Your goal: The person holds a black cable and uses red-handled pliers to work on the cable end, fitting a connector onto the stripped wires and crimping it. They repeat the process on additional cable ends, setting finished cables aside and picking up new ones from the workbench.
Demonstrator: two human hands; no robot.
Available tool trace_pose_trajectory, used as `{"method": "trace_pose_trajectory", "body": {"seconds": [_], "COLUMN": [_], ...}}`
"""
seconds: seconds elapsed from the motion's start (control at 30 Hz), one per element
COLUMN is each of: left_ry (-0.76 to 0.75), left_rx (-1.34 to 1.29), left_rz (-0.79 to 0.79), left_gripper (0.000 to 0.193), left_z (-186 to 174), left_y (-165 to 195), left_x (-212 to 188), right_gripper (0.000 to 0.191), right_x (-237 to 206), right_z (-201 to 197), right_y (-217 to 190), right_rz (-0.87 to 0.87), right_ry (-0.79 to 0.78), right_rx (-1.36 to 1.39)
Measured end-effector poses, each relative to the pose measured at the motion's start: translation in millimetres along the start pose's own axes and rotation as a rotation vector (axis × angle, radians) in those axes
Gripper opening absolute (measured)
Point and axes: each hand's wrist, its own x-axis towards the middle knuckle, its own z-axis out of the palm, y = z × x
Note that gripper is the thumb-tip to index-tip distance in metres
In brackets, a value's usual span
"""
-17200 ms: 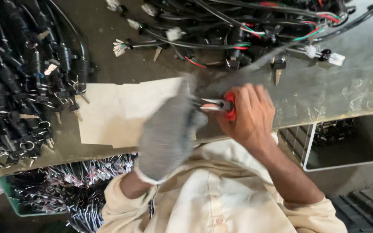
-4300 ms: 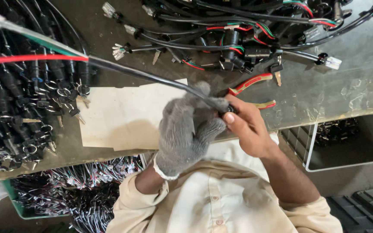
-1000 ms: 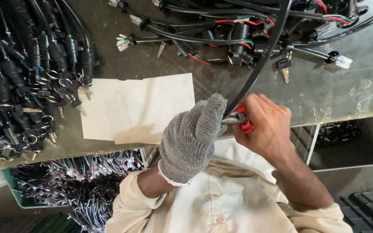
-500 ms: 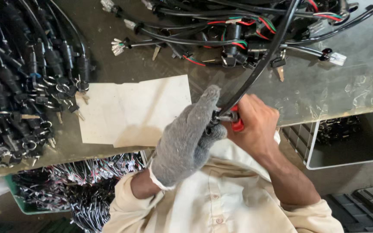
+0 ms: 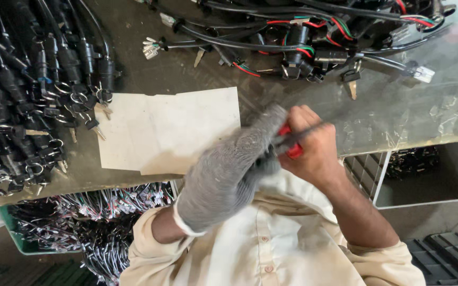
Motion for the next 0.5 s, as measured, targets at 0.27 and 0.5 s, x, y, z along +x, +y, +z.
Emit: {"method": "trace_pose_trajectory", "body": {"seconds": [0.27, 0.5], "left_ry": [0.567, 0.697], "left_rx": [0.467, 0.911], "left_rz": [-0.103, -0.151], "left_gripper": [0.049, 0.066], "left_z": [-48, -74], "left_y": [-38, -87], "left_x": [-21, -23], "right_gripper": [0.063, 0.022], "right_x": [12, 75], "right_z": [-19, -66], "right_y": [-7, 2], "right_rz": [-0.085, -0.188], "right_ry": [0.088, 0.202], "right_rx": [-0.324, -0.614]}}
